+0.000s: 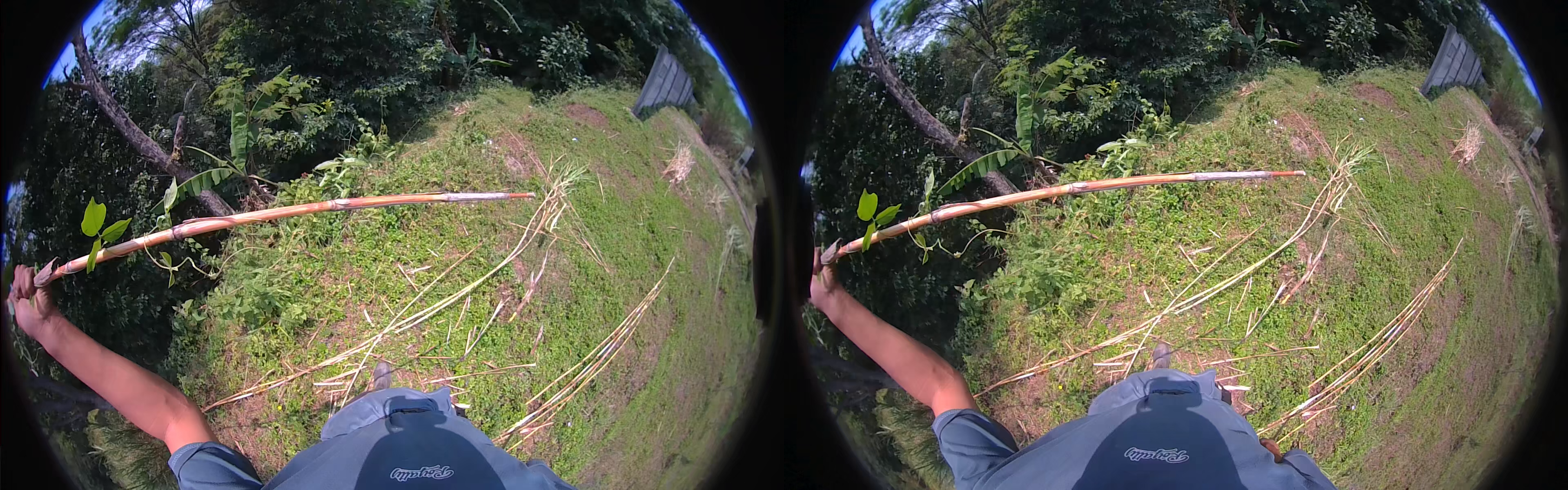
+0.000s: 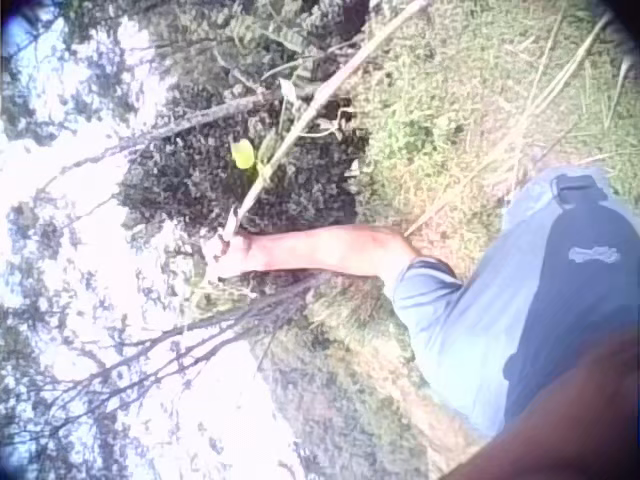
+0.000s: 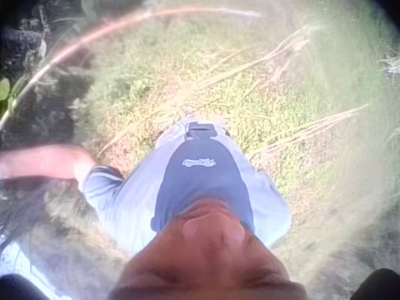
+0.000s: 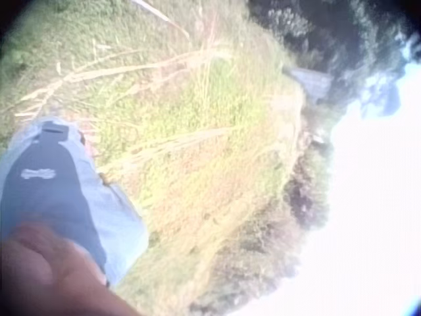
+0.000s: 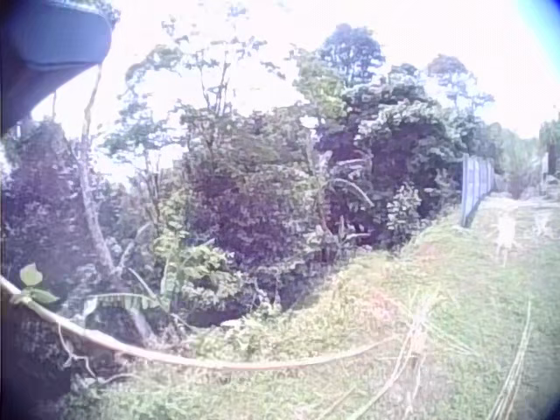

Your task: The person uses a machete to cut long, thin sticks into shorter segments in an outdoor grassy area. They repeatedly pick up sticks, position them, and chop them into pieces, which are then dropped onto the ground.

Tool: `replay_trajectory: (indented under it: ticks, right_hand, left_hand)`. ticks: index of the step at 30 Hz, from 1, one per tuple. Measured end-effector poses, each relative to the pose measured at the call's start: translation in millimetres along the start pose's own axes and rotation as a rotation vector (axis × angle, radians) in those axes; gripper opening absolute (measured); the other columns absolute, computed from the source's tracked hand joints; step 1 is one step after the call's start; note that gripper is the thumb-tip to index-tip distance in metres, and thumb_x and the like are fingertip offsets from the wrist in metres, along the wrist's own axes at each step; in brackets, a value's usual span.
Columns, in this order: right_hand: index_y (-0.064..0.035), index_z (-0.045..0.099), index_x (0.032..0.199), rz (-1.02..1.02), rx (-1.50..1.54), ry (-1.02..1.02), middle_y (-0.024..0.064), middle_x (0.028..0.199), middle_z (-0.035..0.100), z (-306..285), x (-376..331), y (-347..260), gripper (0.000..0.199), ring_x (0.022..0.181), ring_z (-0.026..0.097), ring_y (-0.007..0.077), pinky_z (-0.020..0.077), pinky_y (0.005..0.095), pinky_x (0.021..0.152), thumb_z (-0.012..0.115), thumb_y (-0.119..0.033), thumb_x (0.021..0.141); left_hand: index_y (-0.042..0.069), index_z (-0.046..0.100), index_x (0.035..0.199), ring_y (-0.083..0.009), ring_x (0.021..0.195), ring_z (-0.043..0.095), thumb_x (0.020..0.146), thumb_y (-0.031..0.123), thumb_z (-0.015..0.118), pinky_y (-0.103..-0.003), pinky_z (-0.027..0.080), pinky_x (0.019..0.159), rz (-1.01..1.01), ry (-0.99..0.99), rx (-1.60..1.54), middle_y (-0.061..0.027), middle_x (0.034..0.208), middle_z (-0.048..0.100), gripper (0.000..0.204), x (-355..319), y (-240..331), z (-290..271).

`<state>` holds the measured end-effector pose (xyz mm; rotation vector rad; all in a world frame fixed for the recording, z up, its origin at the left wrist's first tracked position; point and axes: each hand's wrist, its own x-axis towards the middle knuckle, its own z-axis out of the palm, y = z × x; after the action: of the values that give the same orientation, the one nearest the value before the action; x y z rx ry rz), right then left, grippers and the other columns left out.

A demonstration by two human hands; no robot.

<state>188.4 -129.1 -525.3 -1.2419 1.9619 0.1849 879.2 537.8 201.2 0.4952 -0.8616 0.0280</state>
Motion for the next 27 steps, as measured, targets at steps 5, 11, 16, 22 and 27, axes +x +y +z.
replay_trajectory:
  ticks: [5,11,16,22,27]
  right_hand:
    - [-0.004,0.054,0.073,0.371,0.557,0.099,0.007,0.053,0.051,-9.2,-74.9,83.9,0.027,0.041,0.049,0.0212,0.0418,0.0345,0.04,0.065,-0.026,0.082]
    - [-0.0053,0.052,0.081,-0.395,1.0,0.051,0.0043,0.064,0.057,-57.4,-106.1,-175.4,0.028,0.046,0.049,0.0105,0.0412,0.0239,0.04,0.073,-0.025,0.084]
    - [-0.0038,0.059,0.095,-0.755,0.984,0.077,0.003,0.078,0.06,-89.8,-171.9,-347.6,0.042,0.067,0.057,0.0114,0.0492,0.0259,0.054,0.075,-0.039,0.08]
    - [-0.0004,0.055,0.102,-0.828,1.324,-0.312,0.007,0.096,0.06,-80.4,-232.4,-422.0,0.045,0.09,0.062,0.018,0.0551,0.0369,0.076,0.075,-0.035,0.082]
    - [-0.0055,0.046,0.092,-0.896,1.441,-0.556,0.0234,0.117,0.06,-99.1,-260.8,-421.0,0.015,0.1,0.063,0.023,0.0574,0.0257,0.063,0.06,-0.004,0.089]
  left_hand:
    - [0.015,0.021,0.061,-0.0154,0.047,0.019,0.093,0.03,0.041,-0.03,0.017,0.044,0.267,0.774,0.42,-0.0026,0.056,0.021,0.041,-70.9,-161.8,-57.5]
    - [0.008,0.028,0.079,-0.018,0.052,0.026,0.101,0.047,0.028,-0.032,0.025,0.044,0.205,1.435,0.647,-0.0058,0.069,0.037,0.045,-211.9,-239.6,-108.4]
    - [0.014,0.016,0.066,-0.0165,0.049,0.017,0.1,0.033,0.03,-0.032,0.018,0.044,0.099,1.463,0.452,-0.0015,0.059,0.021,0.042,-328.8,-223.2,-167.3]
    - [0.012,0.028,0.063,-0.0148,0.046,0.024,0.095,0.024,0.031,-0.029,0.027,0.044,-0.039,1.699,0.361,-0.0004,0.056,0.03,0.035,-483.6,-182.8,-217.2]
    - [0.011,0.037,0.078,-0.0151,0.06,0.033,0.096,0.024,0.03,-0.032,0.038,0.066,-0.309,1.959,0.351,-0.0002,0.073,0.039,0.023,-574.7,-230.7,-207.1]
